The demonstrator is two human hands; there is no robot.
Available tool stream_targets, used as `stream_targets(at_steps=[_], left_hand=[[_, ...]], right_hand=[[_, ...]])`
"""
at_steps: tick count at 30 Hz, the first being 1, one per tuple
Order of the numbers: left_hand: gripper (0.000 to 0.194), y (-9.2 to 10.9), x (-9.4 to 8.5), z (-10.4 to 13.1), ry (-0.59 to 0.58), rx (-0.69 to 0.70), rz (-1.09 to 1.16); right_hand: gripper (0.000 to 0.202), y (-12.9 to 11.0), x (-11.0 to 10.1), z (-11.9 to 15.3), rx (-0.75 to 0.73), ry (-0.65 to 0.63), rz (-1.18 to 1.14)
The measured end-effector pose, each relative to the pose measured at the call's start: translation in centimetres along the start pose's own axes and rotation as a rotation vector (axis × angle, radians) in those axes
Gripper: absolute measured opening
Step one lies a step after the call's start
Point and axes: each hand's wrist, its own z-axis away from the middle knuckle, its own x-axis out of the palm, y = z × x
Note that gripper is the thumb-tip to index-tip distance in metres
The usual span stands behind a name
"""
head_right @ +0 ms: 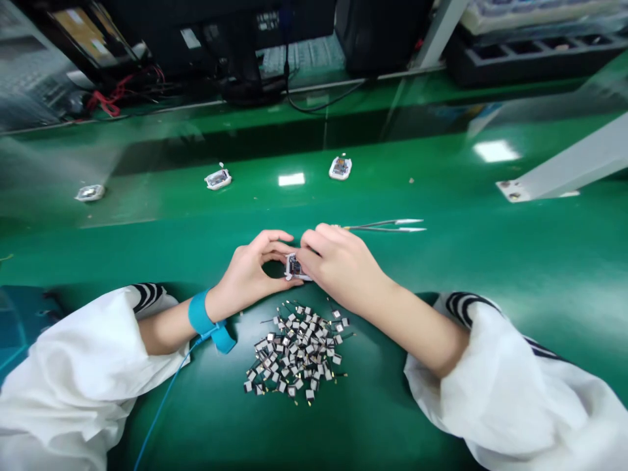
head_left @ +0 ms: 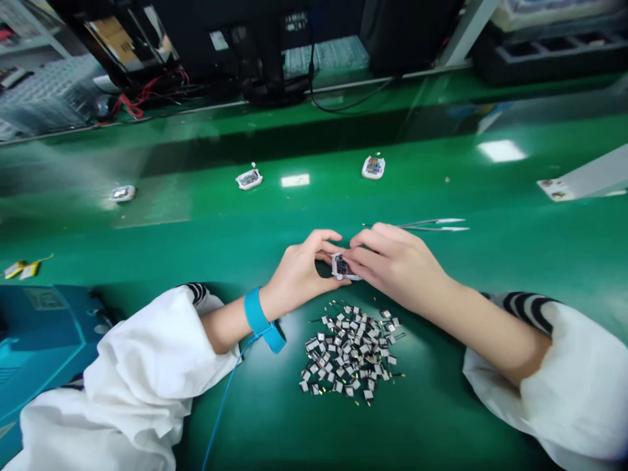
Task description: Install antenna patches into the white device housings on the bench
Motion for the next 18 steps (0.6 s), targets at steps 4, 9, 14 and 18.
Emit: stream_targets(at_steps=[4,9,14,18], left_hand=[[0.055,-0.2,0.0,0.1,-0.016,-0.014,0.038],[0.057,-0.1,-0.9,0.3,0.044,0.017,-0.041],[0.065,-0.6,-3.7,0.9,0.209,-0.048,-0.122],[0.045,-3.4,-9.9,0.9,0.514,-0.208,-0.305]], right_hand=[[0.021,-0.1,-0.1,-0.5,-0.064,-0.012,-0.004],[0.023,0.1,0.2,-3.0,-0.342,0.083,0.034],[0.023,0.6,0.5,-8.3,-0.514,-0.083,-0.113],[0.032,2.8,1.5,-15.2,-0.389,-0.149,-0.137]])
